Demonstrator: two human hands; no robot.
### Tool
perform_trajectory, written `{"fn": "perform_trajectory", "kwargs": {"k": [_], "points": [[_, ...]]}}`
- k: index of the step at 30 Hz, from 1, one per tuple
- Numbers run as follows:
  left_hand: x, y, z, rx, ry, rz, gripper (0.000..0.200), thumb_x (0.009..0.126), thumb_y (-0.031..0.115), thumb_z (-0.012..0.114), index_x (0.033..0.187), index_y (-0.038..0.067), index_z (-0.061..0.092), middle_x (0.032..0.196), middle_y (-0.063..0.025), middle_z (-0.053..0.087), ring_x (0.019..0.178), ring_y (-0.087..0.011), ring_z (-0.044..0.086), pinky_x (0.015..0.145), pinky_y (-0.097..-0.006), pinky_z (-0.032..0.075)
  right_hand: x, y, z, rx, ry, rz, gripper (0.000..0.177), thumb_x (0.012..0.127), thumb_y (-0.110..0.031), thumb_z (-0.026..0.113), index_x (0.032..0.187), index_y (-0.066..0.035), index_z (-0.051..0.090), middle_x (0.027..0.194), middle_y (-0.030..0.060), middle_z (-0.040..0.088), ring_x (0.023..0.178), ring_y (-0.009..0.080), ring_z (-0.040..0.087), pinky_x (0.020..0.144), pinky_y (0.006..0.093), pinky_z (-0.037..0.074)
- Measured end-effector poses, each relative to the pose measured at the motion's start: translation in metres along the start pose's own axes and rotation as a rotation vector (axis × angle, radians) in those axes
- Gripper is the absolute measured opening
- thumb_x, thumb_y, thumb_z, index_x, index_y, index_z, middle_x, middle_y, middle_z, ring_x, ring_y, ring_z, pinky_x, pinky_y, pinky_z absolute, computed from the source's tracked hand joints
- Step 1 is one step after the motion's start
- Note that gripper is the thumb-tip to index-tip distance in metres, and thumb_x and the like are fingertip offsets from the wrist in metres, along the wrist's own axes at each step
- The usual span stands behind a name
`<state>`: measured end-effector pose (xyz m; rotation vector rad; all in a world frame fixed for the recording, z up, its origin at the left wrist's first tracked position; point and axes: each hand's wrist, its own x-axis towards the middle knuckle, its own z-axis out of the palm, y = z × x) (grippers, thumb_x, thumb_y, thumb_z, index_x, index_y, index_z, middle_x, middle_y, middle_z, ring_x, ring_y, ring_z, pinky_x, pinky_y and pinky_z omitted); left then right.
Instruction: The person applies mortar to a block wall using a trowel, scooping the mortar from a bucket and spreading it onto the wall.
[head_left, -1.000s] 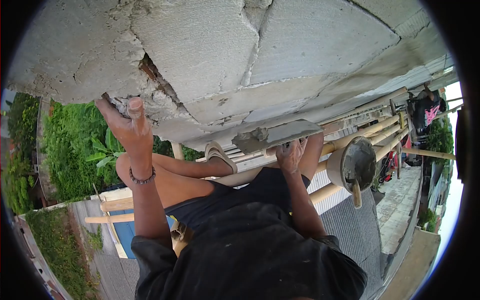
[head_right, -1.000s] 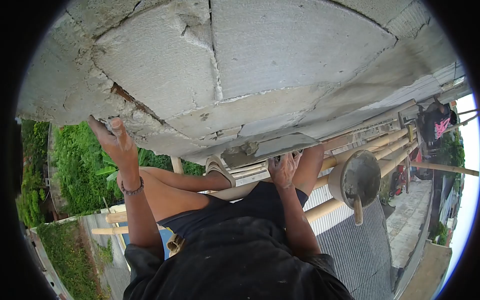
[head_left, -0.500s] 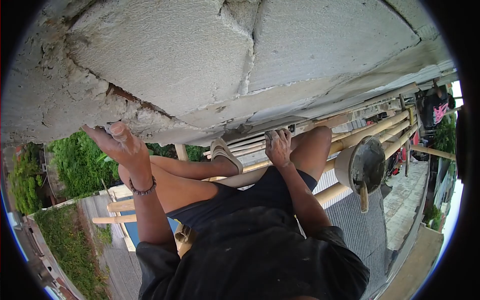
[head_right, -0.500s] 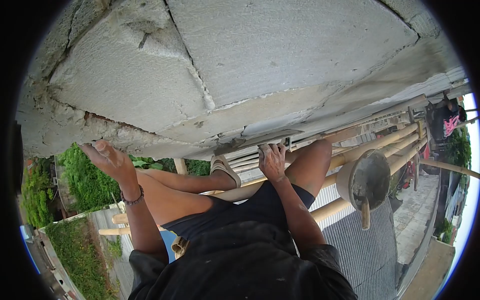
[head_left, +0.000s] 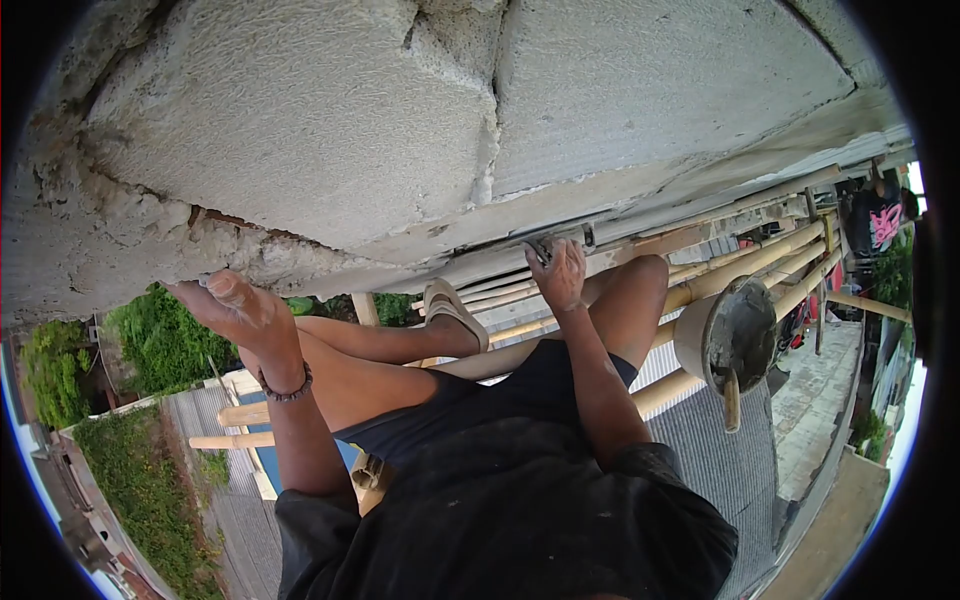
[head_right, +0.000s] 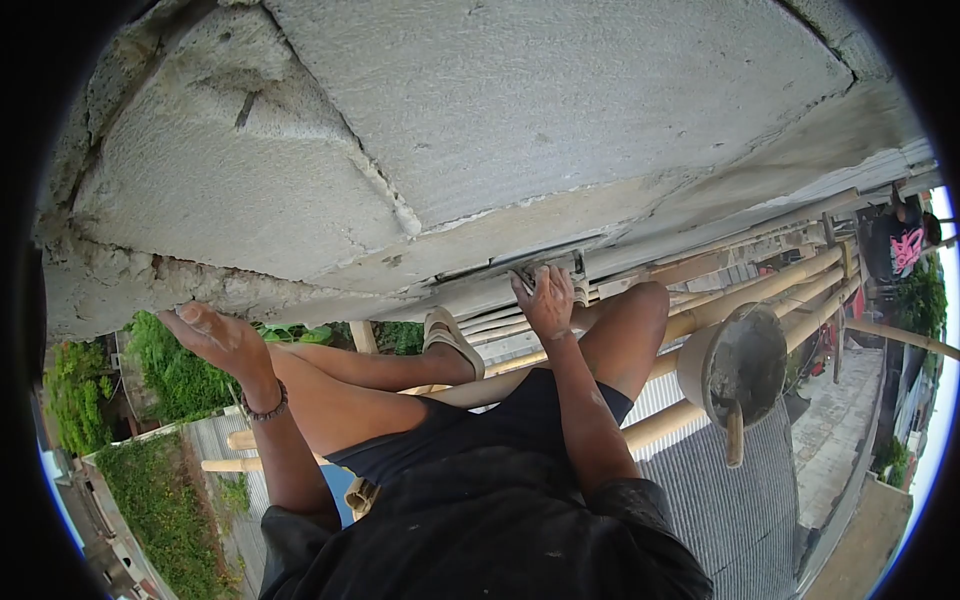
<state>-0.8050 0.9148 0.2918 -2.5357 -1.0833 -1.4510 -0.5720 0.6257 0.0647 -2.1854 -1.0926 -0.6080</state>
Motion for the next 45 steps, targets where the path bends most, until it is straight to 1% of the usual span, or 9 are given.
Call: {"fn": "perform_trajectory", "kwargs": {"k": [10, 15, 22, 28, 30, 36, 40, 42, 45], "points": [[0.011, 0.012, 0.0, 0.113, 0.096, 0.105, 0.11, 0.078, -0.025, 0.034, 0.151, 0.048, -0.005, 0.083, 0.0009, 0.027, 0.065, -0.0187, 0.027, 0.09, -0.0474, 0.045, 0.013, 0.007, -0.007, -0.179, -0.13, 0.069, 0.033, 0.078, -0.034, 0.077, 0.071, -0.006, 0.06, 0.067, 0.0094, 0.062, 0.068, 0.0271, 0.062, 0.07, 0.0384, 0.048], [0.004, 0.005, 0.007, 0.116, 0.137, 0.121, 0.109, 0.079, -0.024, 0.033, 0.151, 0.048, -0.007, 0.081, 0.0011, 0.028, 0.062, -0.0174, 0.026, 0.067, -0.0386, 0.042, 0.018, 0.01, -0.011, -0.194, -0.208, 0.003, 0.024, 0.078, -0.029, 0.076, 0.073, -0.009, 0.063, 0.066, 0.0074, 0.065, 0.067, 0.0234, 0.064, 0.071, 0.0364, 0.05], [0.012, 0.013, 0.004, 0.041, 0.144, 0.091, 0.109, 0.08, -0.024, 0.036, 0.151, 0.048, -0.007, 0.077, 0.0013, 0.026, 0.061, -0.0177, 0.026, 0.074, -0.0422, 0.047, 0.048, -0.004, -0.042, -0.206, -0.032, -0.113, 0.03, 0.08, -0.029, 0.075, 0.067, -0.011, 0.055, 0.056, 0.0044, 0.058, 0.056, 0.0207, 0.059, 0.063, 0.0347, 0.045], [0.01, 0.005, 0.013, -0.105, 0.156, 0.06, 0.056, 0.1, 0.0, 0.036, 0.151, 0.019, 0.02, 0.08, -0.0022, 0.028, 0.062, -0.0181, 0.022, 0.061, -0.0415, 0.039, 0.072, -0.014, -0.075, -0.238, 0.026, -0.073, 0.033, 0.077, -0.028, 0.077, 0.064, -0.012, 0.052, 0.058, 0.0029, 0.056, 0.058, 0.0186, 0.057, 0.06, 0.0335, 0.043], [0.01, 0.011, 0.006, -0.17, 0.107, -0.135, 0.092, 0.098, 0.06, 0.029, 0.143, -0.019, 0.016, 0.086, -0.0125, 0.045, 0.059, -0.0156, 0.025, 0.064, -0.0334, 0.04, 0.081, -0.015, -0.093, -0.211, 0.027, -0.058, 0.03, 0.077, -0.027, 0.077, 0.066, -0.011, 0.054, 0.059, 0.0033, 0.057, 0.058, 0.0194, 0.057, 0.06, 0.0338, 0.044], [0.02, -0.007, 0.013, 0.018, 0.242, 0.243, 0.08, 0.102, 0.05, 0.027, 0.144, -0.018, 0.017, 0.075, -0.0055, 0.037, 0.058, -0.0131, 0.022, 0.054, -0.0324, 0.029, 0.095, -0.009, -0.134, -0.15, 0.091, -0.091, 0.018, 0.077, -0.021, 0.074, 0.076, -0.008, 0.061, 0.061, 0.0052, 0.059, 0.06, 0.0238, 0.059, 0.061, 0.0355, 0.047], [0.02, 0.023, 0.001, -0.124, 0.135, 0.042, 0.071, 0.103, 0.04, 0.029, 0.144, -0.017, 0.017, 0.073, -0.0044, 0.034, 0.058, -0.0139, 0.02, 0.053, -0.032, 0.027, 0.03, 0.011, -0.093, -0.092, -0.17, -0.095, 0.02, 0.081, -0.022, 0.072, 0.077, -0.005, 0.061, 0.064, 0.0084, 0.063, 0.061, 0.0254, 0.063, 0.06, 0.0362, 0.05], [0.022, 0.036, -0.001, -0.084, 0.111, -0.06, 0.065, 0.1, 0.058, 0.012, 0.09, -0.003, 0.033, 0.079, -0.0076, 0.022, 0.064, -0.0193, 0.023, 0.058, -0.0403, 0.017, 0.005, 0.014, -0.068, -0.073, -0.298, -0.06, 0.021, 0.083, -0.023, 0.07, 0.077, -0.005, 0.06, 0.065, 0.0095, 0.063, 0.061, 0.0256, 0.064, 0.06, 0.0364, 0.05], [0.023, 0.034, 0.001, -0.059, 0.139, -0.008, 0.065, 0.099, 0.058, 0.009, 0.087, -0.002, 0.032, 0.079, -0.0074, 0.022, 0.063, -0.0192, 0.022, 0.058, -0.0398, 0.018, -0.012, 0.005, -0.041, -0.087, -0.391, 0.047, 0.023, 0.087, -0.024, 0.067, 0.079, -0.004, 0.056, 0.068, 0.0119, 0.064, 0.066, 0.0269, 0.065, 0.065, 0.0389, 0.051]]}}
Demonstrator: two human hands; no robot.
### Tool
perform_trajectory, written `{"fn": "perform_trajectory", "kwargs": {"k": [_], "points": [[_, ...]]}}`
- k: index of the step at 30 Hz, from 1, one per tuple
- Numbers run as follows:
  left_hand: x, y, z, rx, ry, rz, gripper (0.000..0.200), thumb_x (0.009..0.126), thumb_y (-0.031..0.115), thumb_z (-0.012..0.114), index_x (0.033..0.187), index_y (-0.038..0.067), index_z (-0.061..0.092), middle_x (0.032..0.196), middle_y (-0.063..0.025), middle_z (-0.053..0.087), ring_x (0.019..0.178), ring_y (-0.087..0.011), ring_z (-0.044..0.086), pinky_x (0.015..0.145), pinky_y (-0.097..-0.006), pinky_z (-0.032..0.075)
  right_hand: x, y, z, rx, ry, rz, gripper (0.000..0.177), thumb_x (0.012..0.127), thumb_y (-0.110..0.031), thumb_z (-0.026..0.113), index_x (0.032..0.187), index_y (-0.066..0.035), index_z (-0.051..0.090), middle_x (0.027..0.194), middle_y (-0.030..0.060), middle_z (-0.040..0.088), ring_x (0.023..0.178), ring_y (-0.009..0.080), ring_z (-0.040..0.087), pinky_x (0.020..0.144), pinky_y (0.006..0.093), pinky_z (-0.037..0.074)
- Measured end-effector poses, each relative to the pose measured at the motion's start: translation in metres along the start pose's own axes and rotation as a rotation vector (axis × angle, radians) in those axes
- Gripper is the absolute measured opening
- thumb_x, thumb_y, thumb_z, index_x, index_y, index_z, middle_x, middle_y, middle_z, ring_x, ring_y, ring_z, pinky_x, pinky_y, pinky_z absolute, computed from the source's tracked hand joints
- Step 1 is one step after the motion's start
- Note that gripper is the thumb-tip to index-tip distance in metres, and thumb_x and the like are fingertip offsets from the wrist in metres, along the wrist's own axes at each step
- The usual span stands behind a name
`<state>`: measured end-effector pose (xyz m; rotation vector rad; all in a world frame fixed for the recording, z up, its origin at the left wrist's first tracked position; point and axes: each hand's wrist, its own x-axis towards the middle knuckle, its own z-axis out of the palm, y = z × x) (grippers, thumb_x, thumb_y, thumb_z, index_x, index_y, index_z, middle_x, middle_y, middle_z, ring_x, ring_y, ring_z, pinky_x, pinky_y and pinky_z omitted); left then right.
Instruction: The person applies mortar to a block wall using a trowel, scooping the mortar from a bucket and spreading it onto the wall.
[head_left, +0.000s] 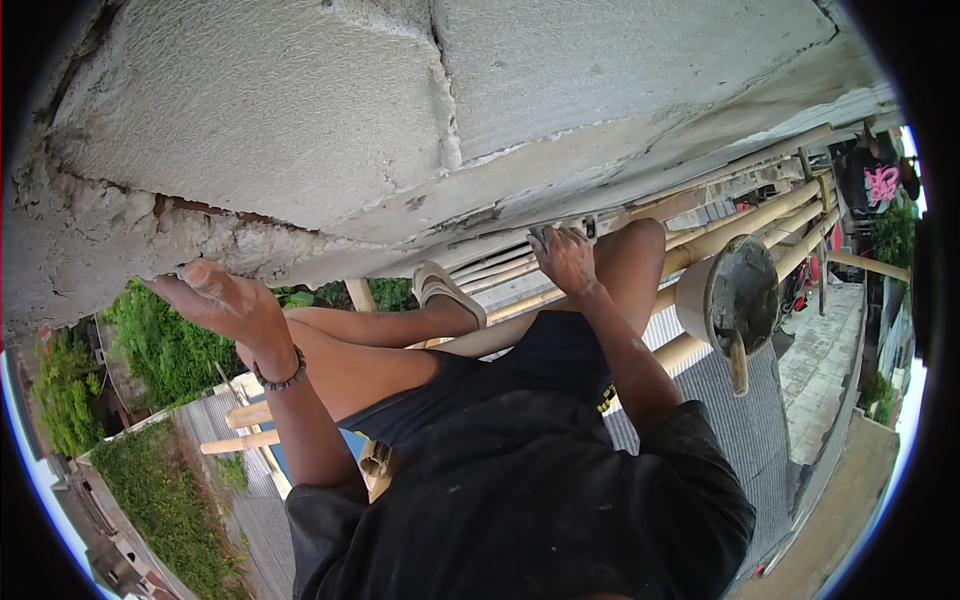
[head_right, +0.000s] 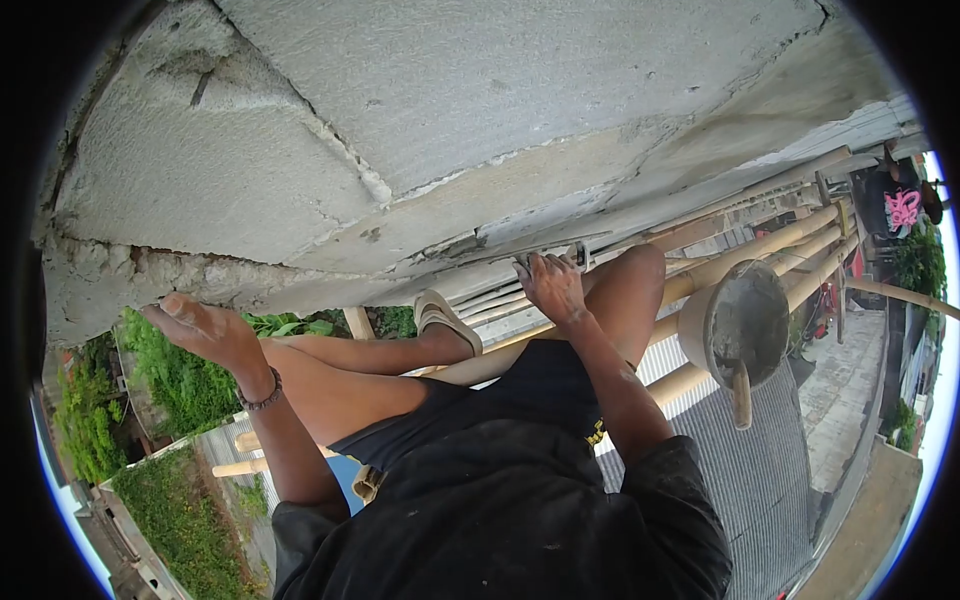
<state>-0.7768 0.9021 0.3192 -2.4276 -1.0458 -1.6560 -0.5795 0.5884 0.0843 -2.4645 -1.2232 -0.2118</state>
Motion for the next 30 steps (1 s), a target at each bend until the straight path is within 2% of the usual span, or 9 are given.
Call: {"fn": "perform_trajectory", "kwargs": {"k": [4, 7, 9, 12, 19, 20, 21, 28, 30], "points": [[-0.002, -0.006, 0.001, 0.073, -0.011, 0.014, 0.065, 0.096, 0.059, 0.001, 0.082, 0.002, 0.028, 0.079, -0.0075, 0.022, 0.063, -0.0187, 0.02, 0.059, -0.0396, 0.015, -0.006, 0.002, 0.015, 0.047, -0.066, -0.004, 0.022, 0.089, -0.024, 0.062, 0.086, -0.003, 0.054, 0.075, 0.0155, 0.065, 0.073, 0.0299, 0.065, 0.076, 0.0418, 0.05], [-0.004, -0.029, 0.003, 0.153, 0.081, 0.282, 0.048, 0.105, 0.039, 0.016, 0.109, -0.002, 0.041, 0.079, -0.005, 0.024, 0.062, -0.0188, 0.023, 0.057, -0.0416, 0.029, -0.013, 0.009, 0.022, 0.058, -0.124, -0.105, 0.021, 0.089, -0.022, 0.06, 0.086, -0.003, 0.053, 0.073, 0.0154, 0.064, 0.072, 0.0298, 0.065, 0.075, 0.0409, 0.05], [-0.006, -0.037, 0.004, 0.288, 0.125, 0.548, 0.054, 0.102, 0.006, 0.032, 0.152, 0.021, 0.018, 0.082, -0.003, 0.029, 0.063, -0.0199, 0.029, 0.072, -0.0498, 0.046, -0.015, 0.011, 0.026, 0.019, -0.09, -0.152, 0.02, 0.089, -0.022, 0.062, 0.084, -0.004, 0.056, 0.07, 0.0132, 0.063, 0.07, 0.0296, 0.065, 0.075, 0.0398, 0.051], [-0.015, -0.025, -0.003, 0.247, -0.062, 0.123, 0.098, 0.088, -0.017, 0.034, 0.15, 0.039, -0.018, 0.087, -0.0021, 0.034, 0.065, -0.0216, 0.034, 0.091, -0.054, 0.046, -0.012, 0.016, 0.038, -0.02, -0.144, -0.178, 0.018, 0.087, -0.02, 0.061, 0.085, -0.004, 0.053, 0.067, 0.0127, 0.062, 0.069, 0.0274, 0.064, 0.073, 0.0387, 0.05], [-0.016, -0.028, 0.0, 0.225, -0.067, 0.116, 0.096, 0.089, -0.016, 0.033, 0.152, 0.039, -0.014, 0.086, -0.0038, 0.034, 0.065, -0.0221, 0.032, 0.085, -0.0521, 0.047, 0.003, 0.01, 0.046, -0.078, -0.084, -0.162, 0.016, 0.085, -0.02, 0.061, 0.084, -0.006, 0.053, 0.064, 0.0101, 0.06, 0.066, 0.0256, 0.063, 0.071, 0.038, 0.049], [-0.015, -0.028, 0.003, 0.108, -0.015, 0.058, 0.059, 0.097, 0.012, 0.031, 0.148, 0.011, 0.001, 0.082, -0.0051, 0.037, 0.062, -0.0175, 0.028, 0.07, -0.042, 0.038, 0.006, 0.011, 0.047, -0.078, -0.085, -0.162, 0.016, 0.085, -0.02, 0.061, 0.084, -0.006, 0.053, 0.064, 0.0101, 0.06, 0.066, 0.0256, 0.063, 0.071, 0.038, 0.049], [-0.016, -0.028, 0.004, -0.009, 0.037, -0.001, 0.07, 0.104, 0.04, 0.028, 0.145, -0.017, 0.017, 0.077, -0.0063, 0.041, 0.059, -0.0129, 0.025, 0.056, -0.0318, 0.03, 0.009, 0.012, 0.048, -0.083, -0.076, -0.16, 0.016, 0.085, -0.02, 0.061, 0.083, -0.006, 0.053, 0.065, 0.01, 0.06, 0.067, 0.0256, 0.063, 0.071, 0.0381, 0.049], [-0.02, -0.049, 0.005, -0.01, -0.023, 0.037, 0.065, 0.104, 0.03, 0.033, 0.144, -0.017, 0.016, 0.119, -0.0293, 0.048, 0.069, -0.024, 0.042, 0.076, -0.0392, 0.045, 0.028, 0.002, 0.005, -0.013, 0.089, -0.207, 0.021, 0.084, -0.017, 0.066, 0.077, -0.005, 0.05, 0.065, 0.011, 0.059, 0.06, 0.0284, 0.059, 0.065, 0.0398, 0.049], [-0.023, -0.066, 0.008, 0.288, 0.032, 0.346, 0.059, 0.096, 0.009, 0.038, 0.144, -0.017, 0.015, 0.12, -0.0317, 0.047, 0.07, -0.0281, 0.044, 0.078, -0.0418, 0.045, 0.033, -0.003, -0.012, -0.04, 0.07, -0.173, 0.02, 0.081, -0.019, 0.066, 0.078, -0.006, 0.052, 0.066, 0.0102, 0.059, 0.066, 0.0269, 0.062, 0.069, 0.0397, 0.049]]}}
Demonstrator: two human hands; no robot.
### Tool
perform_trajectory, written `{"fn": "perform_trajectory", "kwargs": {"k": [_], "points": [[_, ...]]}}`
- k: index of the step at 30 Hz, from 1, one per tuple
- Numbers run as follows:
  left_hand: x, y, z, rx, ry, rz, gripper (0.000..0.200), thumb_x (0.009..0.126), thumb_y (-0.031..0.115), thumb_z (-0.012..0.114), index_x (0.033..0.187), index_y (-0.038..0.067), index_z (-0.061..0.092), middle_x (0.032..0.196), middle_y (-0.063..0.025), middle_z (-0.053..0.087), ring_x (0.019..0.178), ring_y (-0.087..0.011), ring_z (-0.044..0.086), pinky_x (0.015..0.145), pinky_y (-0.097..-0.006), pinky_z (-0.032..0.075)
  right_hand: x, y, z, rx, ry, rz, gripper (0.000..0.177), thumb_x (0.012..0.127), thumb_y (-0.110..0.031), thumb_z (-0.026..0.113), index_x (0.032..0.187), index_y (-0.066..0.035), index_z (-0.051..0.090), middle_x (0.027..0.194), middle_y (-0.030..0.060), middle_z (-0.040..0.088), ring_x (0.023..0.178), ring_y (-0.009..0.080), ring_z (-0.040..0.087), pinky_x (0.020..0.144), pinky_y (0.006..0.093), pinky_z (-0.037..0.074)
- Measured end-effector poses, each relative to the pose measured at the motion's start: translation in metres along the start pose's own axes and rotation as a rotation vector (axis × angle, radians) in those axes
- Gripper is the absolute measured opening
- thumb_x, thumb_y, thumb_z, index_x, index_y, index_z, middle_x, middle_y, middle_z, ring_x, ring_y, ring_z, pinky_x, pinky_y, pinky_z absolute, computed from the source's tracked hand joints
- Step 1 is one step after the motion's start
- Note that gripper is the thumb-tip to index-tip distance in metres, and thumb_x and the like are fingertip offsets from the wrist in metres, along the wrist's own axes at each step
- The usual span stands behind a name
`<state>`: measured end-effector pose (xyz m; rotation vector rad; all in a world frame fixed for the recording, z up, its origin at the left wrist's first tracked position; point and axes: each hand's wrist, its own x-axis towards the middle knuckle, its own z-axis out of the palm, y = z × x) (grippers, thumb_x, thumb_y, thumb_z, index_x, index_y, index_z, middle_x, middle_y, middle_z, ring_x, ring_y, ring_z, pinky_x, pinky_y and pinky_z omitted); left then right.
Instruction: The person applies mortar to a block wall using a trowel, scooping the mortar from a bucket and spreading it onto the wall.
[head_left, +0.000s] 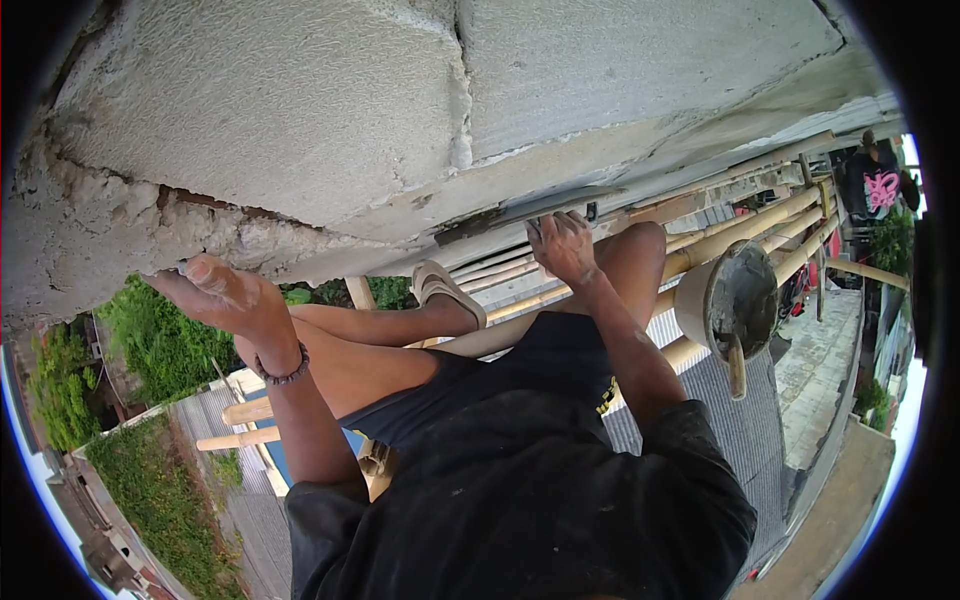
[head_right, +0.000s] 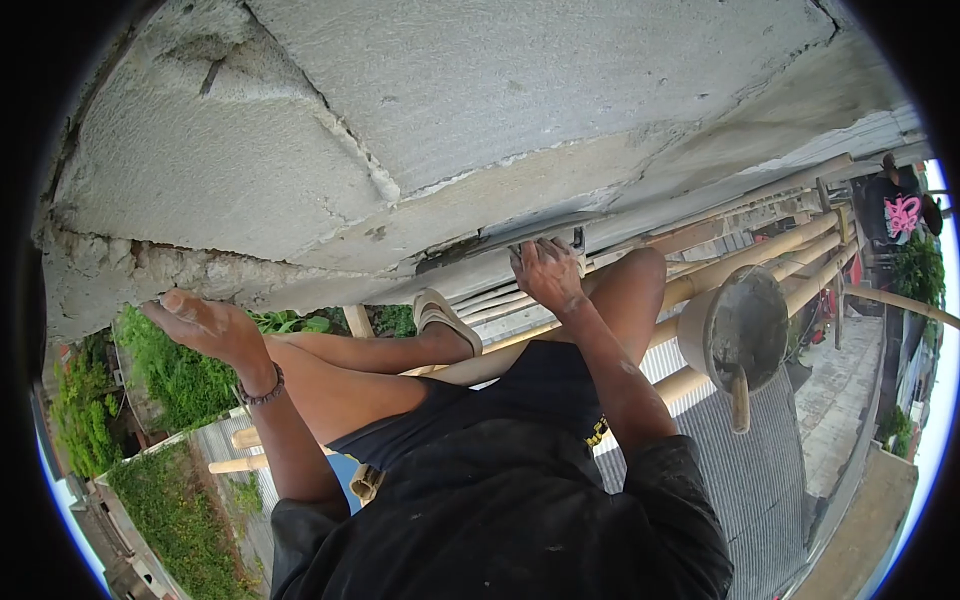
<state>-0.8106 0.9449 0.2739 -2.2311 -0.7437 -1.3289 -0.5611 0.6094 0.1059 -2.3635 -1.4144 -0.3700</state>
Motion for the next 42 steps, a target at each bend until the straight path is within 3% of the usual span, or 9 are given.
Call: {"fn": "perform_trajectory", "kwargs": {"k": [8, 10, 13, 15, 22, 24, 33, 40, 42], "points": [[0.023, 0.025, -0.016, -0.11, -0.075, -0.164, 0.067, 0.081, -0.011, 0.033, 0.144, -0.016, 0.014, 0.113, -0.032, 0.048, 0.066, -0.0287, 0.043, 0.071, -0.0432, 0.046, 0.045, -0.016, -0.105, 0.026, 0.142, 0.0, 0.021, 0.079, -0.016, 0.071, 0.079, -0.005, 0.052, 0.066, 0.01, 0.061, 0.061, 0.0271, 0.062, 0.064, 0.0388, 0.05], [0.019, 0.021, -0.017, -0.114, -0.126, -0.224, 0.065, 0.082, -0.01, 0.033, 0.143, -0.018, 0.015, 0.108, -0.0288, 0.049, 0.064, -0.0273, 0.041, 0.075, -0.0442, 0.046, 0.054, -0.022, -0.137, 0.008, 0.125, 0.073, 0.024, 0.077, -0.01, 0.07, 0.095, 0.0, 0.059, 0.076, 0.0154, 0.065, 0.073, 0.0333, 0.065, 0.07, 0.0408, 0.051], [0.019, 0.015, -0.007, -0.006, 0.028, 0.081, 0.061, 0.085, -0.006, 0.037, 0.141, -0.02, 0.017, 0.092, -0.0166, 0.046, 0.059, -0.0221, 0.032, 0.075, -0.0408, 0.045, 0.047, -0.006, -0.135, -0.024, 0.226, -0.004, 0.023, 0.076, -0.013, 0.072, 0.09, -0.001, 0.058, 0.071, 0.0113, 0.064, 0.066, 0.0275, 0.065, 0.067, 0.0388, 0.051], [0.035, 0.037, -0.015, -0.133, 0.085, -0.035, 0.061, 0.088, -0.013, 0.037, 0.146, -0.001, 0.019, 0.085, -0.0074, 0.032, 0.065, -0.0231, 0.028, 0.074, -0.0331, 0.018, 0.027, -0.002, -0.113, -0.012, 0.155, -0.029, 0.023, 0.077, -0.013, 0.072, 0.091, -0.001, 0.058, 0.07, 0.0114, 0.065, 0.066, 0.0278, 0.066, 0.068, 0.0387, 0.051], [0.027, 0.038, -0.012, -0.368, 0.035, -0.318, 0.05, 0.093, -0.009, 0.034, 0.143, -0.003, 0.028, 0.083, -0.0078, 0.032, 0.064, -0.021, 0.023, 0.07, -0.0306, 0.041, -0.022, -0.008, 0.022, 0.04, -0.183, 0.059, 0.022, 0.087, -0.023, 0.065, 0.088, -0.002, 0.056, 0.065, 0.014, 0.064, 0.064, 0.0288, 0.066, 0.069, 0.0373, 0.053], [0.014, 0.024, -0.005, -0.253, -0.003, -0.4, 0.099, 0.095, 0.068, 0.029, 0.137, -0.022, 0.023, 0.105, -0.0239, 0.05, 0.075, -0.0249, 0.044, 0.094, -0.0409, 0.039, -0.012, -0.008, 0.033, 0.015, -0.128, 0.036, 0.023, 0.088, -0.025, 0.062, 0.086, -0.003, 0.056, 0.062, 0.0139, 0.063, 0.06, 0.03, 0.066, 0.068, 0.0378, 0.053], [0.025, 0.03, -0.005, -0.296, 0.105, -0.322, 0.095, 0.096, 0.066, 0.028, 0.137, -0.02, 0.026, 0.091, -0.0159, 0.047, 0.065, -0.0198, 0.033, 0.061, -0.036, 0.035, 0.046, -0.019, -0.083, -0.03, 0.089, -0.023, 0.023, 0.084, -0.019, 0.068, 0.075, -0.007, 0.051, 0.058, 0.0084, 0.059, 0.056, 0.0255, 0.061, 0.061, 0.0387, 0.049], [0.034, 0.043, -0.013, -0.385, 0.056, -0.452, 0.094, 0.095, 0.066, 0.03, 0.137, -0.018, 0.029, 0.079, -0.0074, 0.037, 0.064, -0.0159, 0.03, 0.057, -0.0341, 0.03, 0.049, -0.002, -0.138, -0.021, 0.301, -0.041, 0.021, 0.079, -0.016, 0.072, 0.078, -0.005, 0.054, 0.067, 0.0094, 0.062, 0.063, 0.0261, 0.063, 0.063, 0.0374, 0.049], [0.036, 0.041, -0.011, -0.393, 0.095, -0.197, 0.036, 0.104, 0.018, 0.033, 0.117, -0.015, 0.034, 0.079, -0.0064, 0.026, 0.064, -0.0193, 0.019, 0.055, -0.0364, 0.027, 0.027, -0.002, -0.116, -0.044, 0.212, -0.028, 0.018, 0.08, -0.015, 0.071, 0.082, -0.004, 0.056, 0.068, 0.0097, 0.063, 0.065, 0.0274, 0.064, 0.066, 0.0374, 0.05]]}}
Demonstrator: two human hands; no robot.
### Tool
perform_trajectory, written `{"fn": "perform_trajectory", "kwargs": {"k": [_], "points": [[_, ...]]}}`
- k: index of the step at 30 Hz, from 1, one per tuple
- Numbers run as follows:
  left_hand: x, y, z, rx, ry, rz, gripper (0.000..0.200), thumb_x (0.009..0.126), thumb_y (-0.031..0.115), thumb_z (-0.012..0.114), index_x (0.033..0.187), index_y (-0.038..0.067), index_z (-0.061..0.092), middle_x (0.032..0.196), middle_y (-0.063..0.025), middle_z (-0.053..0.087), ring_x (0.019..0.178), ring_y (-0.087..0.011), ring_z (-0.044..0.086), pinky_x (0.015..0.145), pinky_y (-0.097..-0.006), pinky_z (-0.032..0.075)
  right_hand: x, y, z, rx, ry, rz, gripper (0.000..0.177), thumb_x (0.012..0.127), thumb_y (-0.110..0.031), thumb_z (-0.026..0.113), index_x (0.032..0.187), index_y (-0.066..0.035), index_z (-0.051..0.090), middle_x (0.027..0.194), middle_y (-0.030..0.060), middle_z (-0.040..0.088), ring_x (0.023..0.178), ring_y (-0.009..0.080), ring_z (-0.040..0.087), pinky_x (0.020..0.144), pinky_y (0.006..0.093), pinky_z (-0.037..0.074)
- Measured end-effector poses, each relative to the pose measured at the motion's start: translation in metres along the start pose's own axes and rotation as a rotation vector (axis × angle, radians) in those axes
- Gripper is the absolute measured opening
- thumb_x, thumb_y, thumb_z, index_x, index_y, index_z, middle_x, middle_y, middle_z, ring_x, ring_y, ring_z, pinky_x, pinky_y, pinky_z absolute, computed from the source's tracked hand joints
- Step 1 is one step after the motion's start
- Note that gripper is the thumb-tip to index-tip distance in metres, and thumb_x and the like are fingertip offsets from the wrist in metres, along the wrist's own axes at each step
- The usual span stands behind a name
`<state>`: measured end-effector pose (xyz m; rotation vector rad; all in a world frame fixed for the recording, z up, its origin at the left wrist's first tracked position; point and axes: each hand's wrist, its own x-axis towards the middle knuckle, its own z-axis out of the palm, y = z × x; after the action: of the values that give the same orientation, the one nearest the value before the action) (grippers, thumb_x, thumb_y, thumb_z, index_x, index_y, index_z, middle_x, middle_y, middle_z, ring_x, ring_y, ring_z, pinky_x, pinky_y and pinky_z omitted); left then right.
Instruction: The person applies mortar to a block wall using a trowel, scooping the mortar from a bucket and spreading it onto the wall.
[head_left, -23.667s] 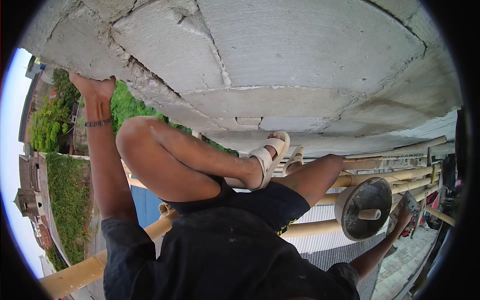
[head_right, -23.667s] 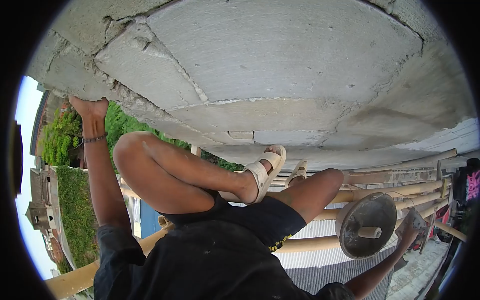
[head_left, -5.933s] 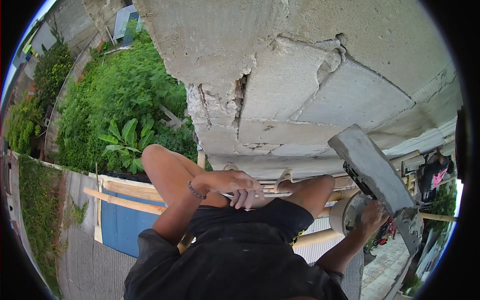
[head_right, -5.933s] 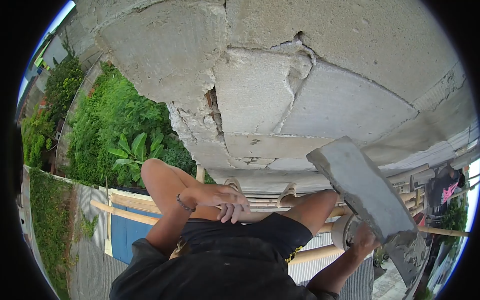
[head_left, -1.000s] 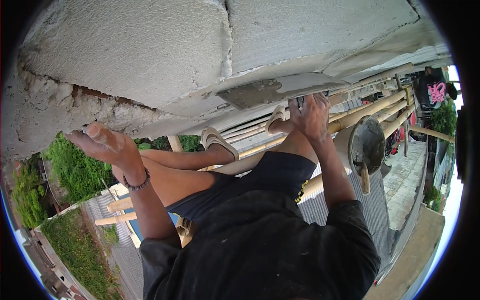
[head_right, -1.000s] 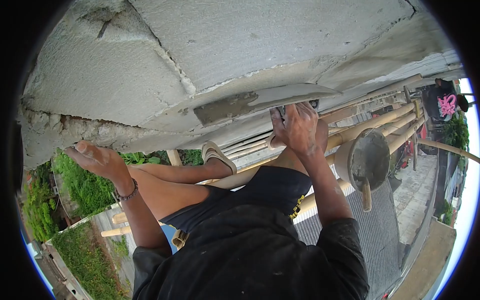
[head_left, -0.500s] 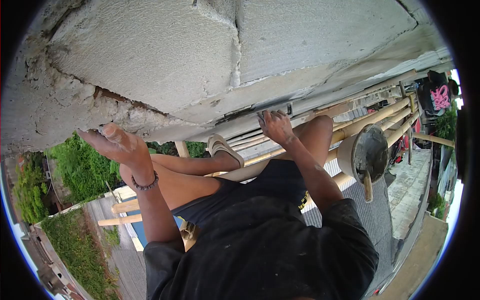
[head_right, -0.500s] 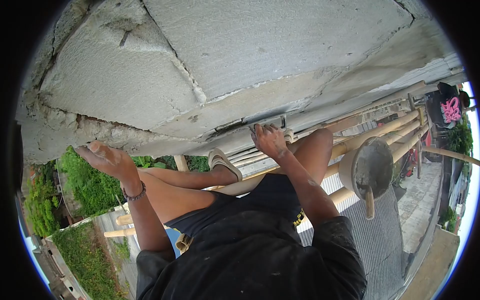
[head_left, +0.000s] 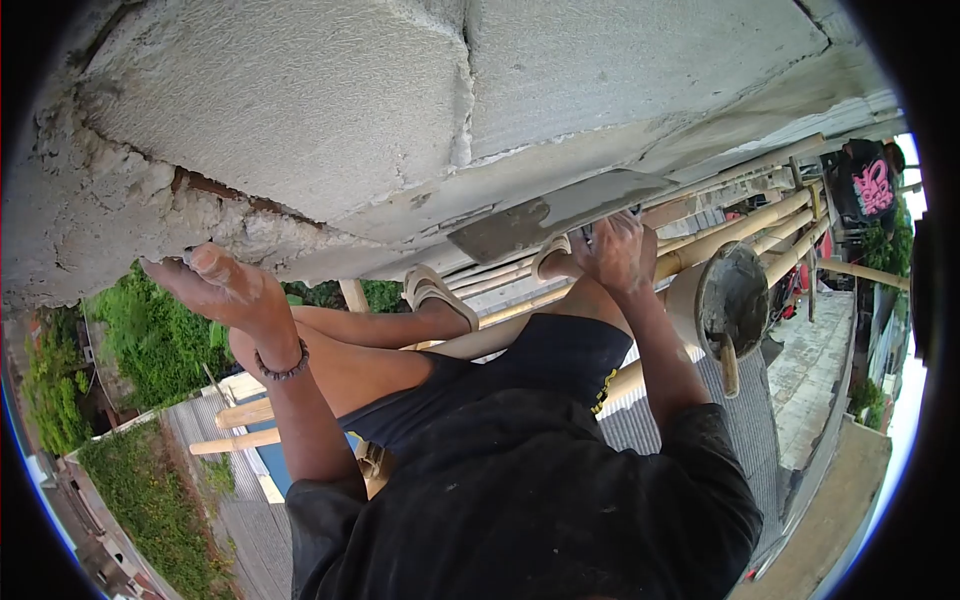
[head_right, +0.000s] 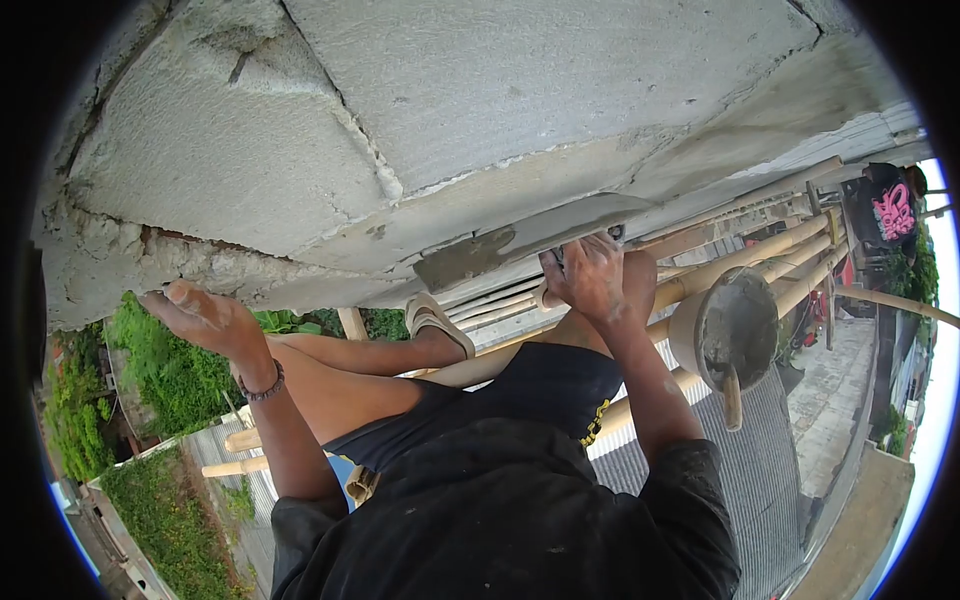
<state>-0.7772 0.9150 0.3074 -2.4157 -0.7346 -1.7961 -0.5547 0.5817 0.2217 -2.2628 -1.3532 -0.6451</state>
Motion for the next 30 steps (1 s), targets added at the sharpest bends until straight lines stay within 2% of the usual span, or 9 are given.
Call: {"fn": "perform_trajectory", "kwargs": {"k": [4, 7, 9, 16, 18, 19, 24, 26, 30], "points": [[0.005, 0.004, -0.003, 0.084, 0.004, 0.026, 0.048, 0.105, 0.034, 0.027, 0.106, -0.012, 0.039, 0.078, -0.0053, 0.024, 0.064, -0.0167, 0.017, 0.056, -0.03, 0.027, -0.067, -0.005, 0.088, 0.071, -0.451, 0.054, 0.022, 0.087, -0.022, 0.064, 0.095, -0.002, 0.061, 0.072, 0.0138, 0.067, 0.07, 0.0296, 0.067, 0.072, 0.0394, 0.053], [0.0, 0.01, -0.003, -0.006, -0.007, -0.144, 0.055, 0.105, 0.042, 0.022, 0.106, -0.01, 0.041, 0.077, -0.0056, 0.025, 0.064, -0.0154, 0.018, 0.057, -0.0274, 0.025, -0.082, -0.012, 0.137, -0.025, -0.422, 0.068, 0.024, 0.09, -0.026, 0.06, 0.09, -0.002, 0.057, 0.065, 0.0147, 0.065, 0.066, 0.0307, 0.067, 0.074, 0.0404, 0.053], [-0.006, -0.001, -0.004, -0.001, -0.03, -0.263, 0.093, 0.097, 0.063, 0.03, 0.139, -0.02, 0.023, 0.077, -0.0086, 0.038, 0.066, -0.0168, 0.032, 0.063, -0.0349, 0.037, -0.076, -0.007, 0.148, -0.045, -0.353, 0.038, 0.026, 0.091, -0.028, 0.059, 0.091, -0.003, 0.058, 0.066, 0.0153, 0.065, 0.065, 0.0302, 0.067, 0.075, 0.0404, 0.053], [-0.017, -0.025, -0.007, 0.25, -0.069, -0.037, 0.086, 0.1, 0.057, 0.025, 0.139, -0.019, 0.022, 0.093, -0.0185, 0.048, 0.068, -0.0212, 0.036, 0.065, -0.0408, 0.04, -0.002, -0.009, 0.049, -0.011, -0.198, 0.01, 0.022, 0.086, -0.024, 0.066, 0.082, -0.004, 0.056, 0.058, 0.0098, 0.061, 0.055, 0.0244, 0.063, 0.064, 0.0357, 0.05], [-0.012, -0.025, -0.009, 0.122, -0.129, -0.169, 0.071, 0.103, 0.044, 0.025, 0.142, -0.016, 0.019, 0.12, -0.0315, 0.048, 0.079, -0.0301, 0.05, 0.075, -0.0459, 0.045, 0.016, -0.007, 0.022, -0.045, -0.117, -0.004, 0.023, 0.084, -0.021, 0.068, 0.075, -0.007, 0.053, 0.056, 0.0074, 0.058, 0.053, 0.0237, 0.061, 0.061, 0.0355, 0.049], [-0.001, -0.006, 0.0, 0.09, 0.046, 0.084, 0.053, 0.102, 0.05, 0.028, 0.09, -0.001, 0.037, 0.075, -0.0042, 0.018, 0.067, -0.0187, 0.017, 0.06, -0.0324, 0.024, 0.019, -0.003, 0.012, -0.035, -0.054, 0.013, 0.022, 0.083, -0.02, 0.07, 0.076, -0.006, 0.054, 0.057, 0.0071, 0.059, 0.054, 0.0236, 0.061, 0.062, 0.0352, 0.049], [0.002, 0.001, -0.003, 0.04, 0.088, -0.066, 0.061, 0.099, 0.059, 0.032, 0.087, 0.0, 0.035, 0.074, -0.0039, 0.017, 0.066, -0.0193, 0.017, 0.059, -0.0346, 0.022, 0.023, 0.0, -0.027, 0.022, 0.107, 0.093, 0.023, 0.076, -0.017, 0.072, 0.089, -0.001, 0.061, 0.069, 0.0117, 0.064, 0.068, 0.029, 0.065, 0.07, 0.0366, 0.053], [-0.016, -0.03, -0.011, 0.133, -0.186, -0.268, 0.065, 0.104, 0.038, 0.027, 0.139, -0.016, 0.02, 0.131, -0.0382, 0.04, 0.088, -0.0376, 0.052, 0.081, -0.0411, 0.046, -0.015, 0.009, 0.007, 0.099, -0.029, 0.062, 0.025, 0.076, -0.018, 0.072, 0.091, -0.002, 0.059, 0.069, 0.0123, 0.064, 0.071, 0.0302, 0.066, 0.073, 0.0379, 0.052], [-0.014, -0.031, -0.003, 0.193, -0.071, -0.04, 0.069, 0.104, 0.043, 0.022, 0.14, -0.015, 0.022, 0.136, -0.0414, 0.035, 0.12, -0.0466, 0.048, 0.094, -0.0455, 0.044, -0.096, 0.003, 0.108, 0.056, -0.488, 0.101, 0.025, 0.088, -0.027, 0.06, 0.091, -0.002, 0.057, 0.069, 0.0122, 0.065, 0.071, 0.0285, 0.067, 0.07, 0.0385, 0.052]]}}
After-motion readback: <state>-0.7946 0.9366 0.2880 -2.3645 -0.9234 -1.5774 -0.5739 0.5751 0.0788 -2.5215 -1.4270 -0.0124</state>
